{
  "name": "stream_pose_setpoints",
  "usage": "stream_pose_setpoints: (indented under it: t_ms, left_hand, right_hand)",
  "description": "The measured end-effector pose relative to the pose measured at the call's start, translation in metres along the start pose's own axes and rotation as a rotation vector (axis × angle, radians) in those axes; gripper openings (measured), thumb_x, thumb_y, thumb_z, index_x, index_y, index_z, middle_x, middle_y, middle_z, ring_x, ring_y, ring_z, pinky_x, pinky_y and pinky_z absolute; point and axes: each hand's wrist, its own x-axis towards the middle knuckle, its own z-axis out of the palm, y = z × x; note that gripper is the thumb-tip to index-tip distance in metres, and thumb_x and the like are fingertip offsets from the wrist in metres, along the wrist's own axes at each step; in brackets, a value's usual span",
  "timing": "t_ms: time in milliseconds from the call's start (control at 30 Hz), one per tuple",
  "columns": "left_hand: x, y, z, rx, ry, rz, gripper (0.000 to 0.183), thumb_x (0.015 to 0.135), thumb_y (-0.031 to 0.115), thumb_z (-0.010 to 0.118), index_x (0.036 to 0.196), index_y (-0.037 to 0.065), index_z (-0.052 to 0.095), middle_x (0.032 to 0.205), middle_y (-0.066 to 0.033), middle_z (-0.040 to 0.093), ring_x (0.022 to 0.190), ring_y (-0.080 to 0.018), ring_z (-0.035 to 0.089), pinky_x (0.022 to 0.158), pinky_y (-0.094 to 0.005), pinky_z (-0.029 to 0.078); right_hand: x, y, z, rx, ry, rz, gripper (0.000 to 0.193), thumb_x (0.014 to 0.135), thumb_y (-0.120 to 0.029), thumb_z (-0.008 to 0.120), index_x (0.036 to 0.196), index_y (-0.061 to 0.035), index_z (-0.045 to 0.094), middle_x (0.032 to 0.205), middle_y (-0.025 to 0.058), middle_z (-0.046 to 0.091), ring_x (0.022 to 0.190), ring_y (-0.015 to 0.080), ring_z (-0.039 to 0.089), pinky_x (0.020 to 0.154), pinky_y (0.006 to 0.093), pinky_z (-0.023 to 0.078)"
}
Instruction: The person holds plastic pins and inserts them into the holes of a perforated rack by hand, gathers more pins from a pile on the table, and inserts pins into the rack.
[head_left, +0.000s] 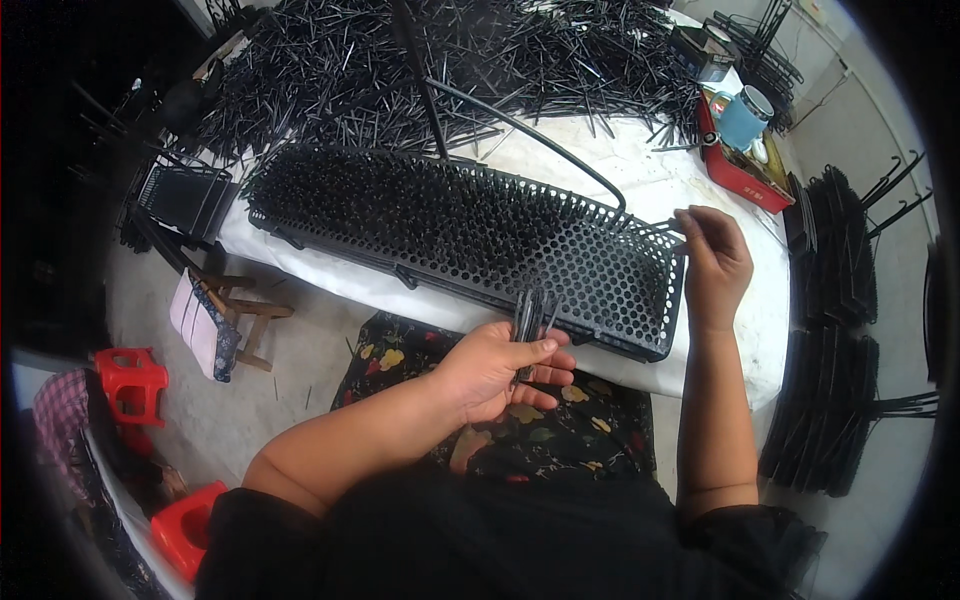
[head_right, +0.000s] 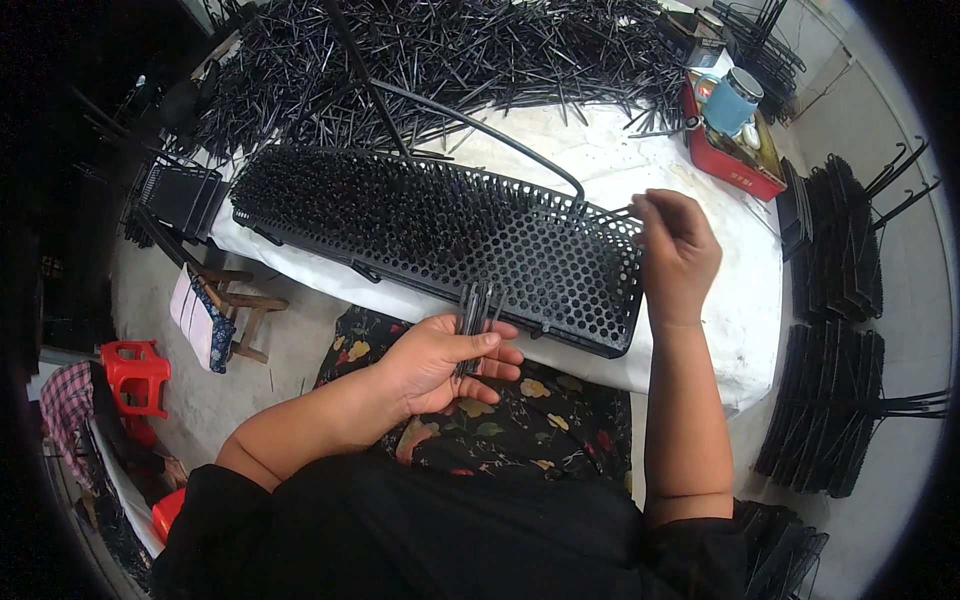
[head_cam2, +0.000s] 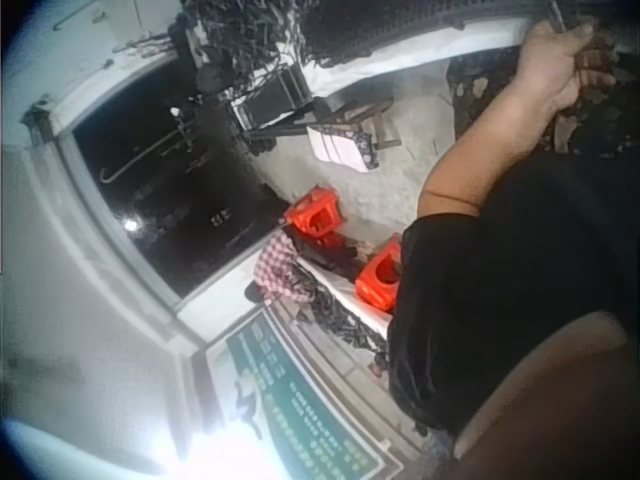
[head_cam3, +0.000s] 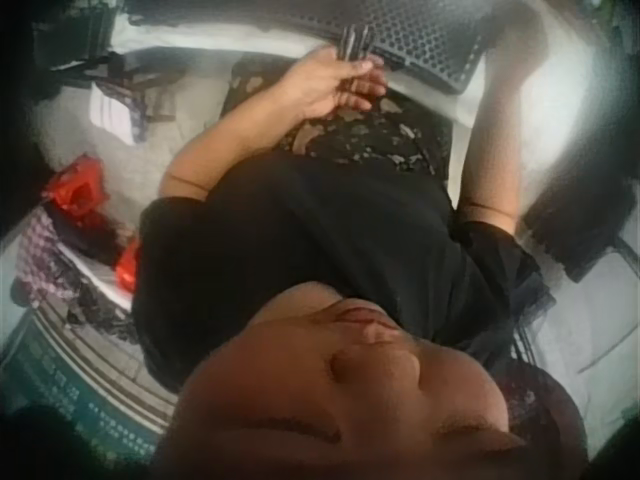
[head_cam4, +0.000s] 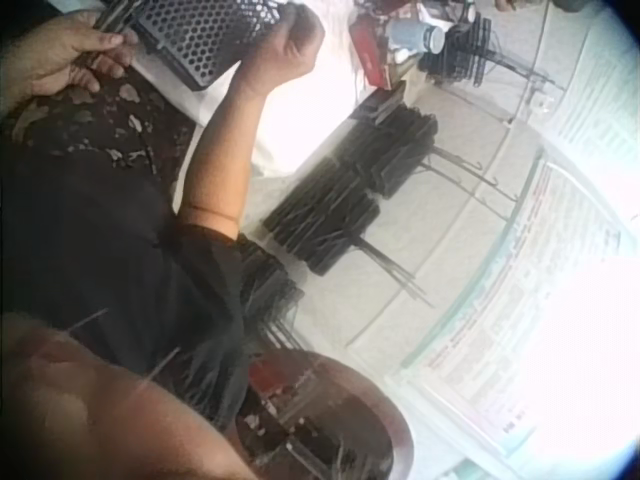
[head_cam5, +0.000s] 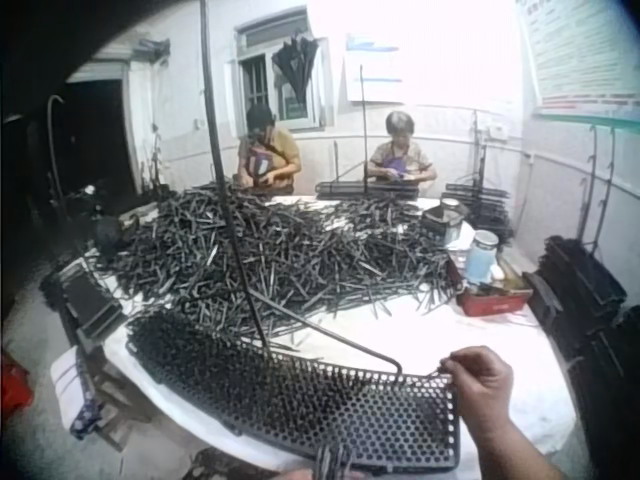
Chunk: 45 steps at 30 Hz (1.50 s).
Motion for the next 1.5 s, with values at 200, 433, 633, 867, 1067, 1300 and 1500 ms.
stream_pose_setpoints:
  t_ms: [200,433,633,867,1067,1300,1500]
  left_hand:
    - [-0.001,0.001,0.001,0.062,-0.004,0.01,0.033,0.097,0.018,0.053,0.126,0.003,0.049,0.108,-0.0166,0.063,0.093,-0.0252,0.066,0.064,-0.0361,0.06]
    - [-0.001,0.0,0.001,0.134,0.029,0.023,0.028,0.099,0.02,0.05,0.121,0.004,0.05,0.107,-0.0161,0.064,0.088,-0.0236,0.067,0.057,-0.0303,0.057]
    - [0.001,0.0,0.004,0.143,0.06,0.054,0.025,0.099,0.02,0.05,0.118,0.004,0.052,0.104,-0.0148,0.064,0.084,-0.0216,0.068,0.048,-0.0223,0.047]
    - [0.001,-0.002,0.003,0.093,0.017,0.096,0.022,0.099,0.019,0.049,0.115,0.004,0.054,0.104,-0.0154,0.064,0.081,-0.0207,0.068,0.045,-0.0184,0.042]
    - [-0.007,-0.004,0.009,0.151,-0.102,0.171,0.02,0.1,0.016,0.048,0.112,0.002,0.055,0.101,-0.0154,0.066,0.078,-0.0179,0.067,0.044,-0.016,0.039]
    - [-0.01,-0.003,0.017,0.261,-0.103,0.177,0.022,0.1,0.015,0.049,0.115,0.001,0.055,0.102,-0.0153,0.066,0.076,-0.0144,0.065,0.045,-0.016,0.038]
    - [-0.002,-0.001,0.007,0.13,-0.026,0.083,0.022,0.098,0.012,0.052,0.115,-0.002,0.054,0.101,-0.0171,0.064,0.072,-0.0143,0.062,0.043,-0.0167,0.038]
  right_hand:
    - [0.002,-0.011,0.016,-0.354,-0.157,-0.33,0.021,0.084,-0.005,0.068,0.105,-0.0053,0.069,0.09,0.0128,0.071,0.079,0.02,0.07,0.071,0.0278,0.053]
    - [0.014,-0.005,0.01,-0.508,-0.255,-0.287,0.02,0.085,-0.012,0.067,0.104,-0.008,0.07,0.095,0.0135,0.071,0.086,0.0248,0.07,0.077,0.0311,0.053]
    - [0.017,-0.007,0.008,-0.481,-0.297,-0.26,0.021,0.084,-0.011,0.067,0.105,-0.0083,0.07,0.101,0.0134,0.07,0.101,0.0283,0.066,0.087,0.0338,0.051]
    - [-0.003,-0.026,0.016,-0.546,-0.26,-0.424,0.022,0.082,-0.008,0.069,0.104,-0.0046,0.069,0.099,0.0107,0.07,0.101,0.0276,0.065,0.086,0.0352,0.051]
    - [-0.064,-0.058,0.032,0.204,-0.625,0.358,0.043,0.082,-0.001,0.071,0.123,-0.0052,0.058,0.095,0.0075,0.068,0.085,0.0101,0.063,0.072,0.0241,0.051]
    - [-0.066,-0.057,0.026,0.414,-0.535,0.489,0.021,0.084,0.002,0.066,0.105,0.0023,0.062,0.09,0.0115,0.069,0.079,0.0142,0.066,0.064,0.0246,0.054]
    - [-0.025,-0.025,-0.013,0.379,-0.099,0.234,0.021,0.085,-0.002,0.065,0.104,0.0026,0.06,0.093,0.0154,0.07,0.072,0.0158,0.065,0.067,0.0248,0.053]
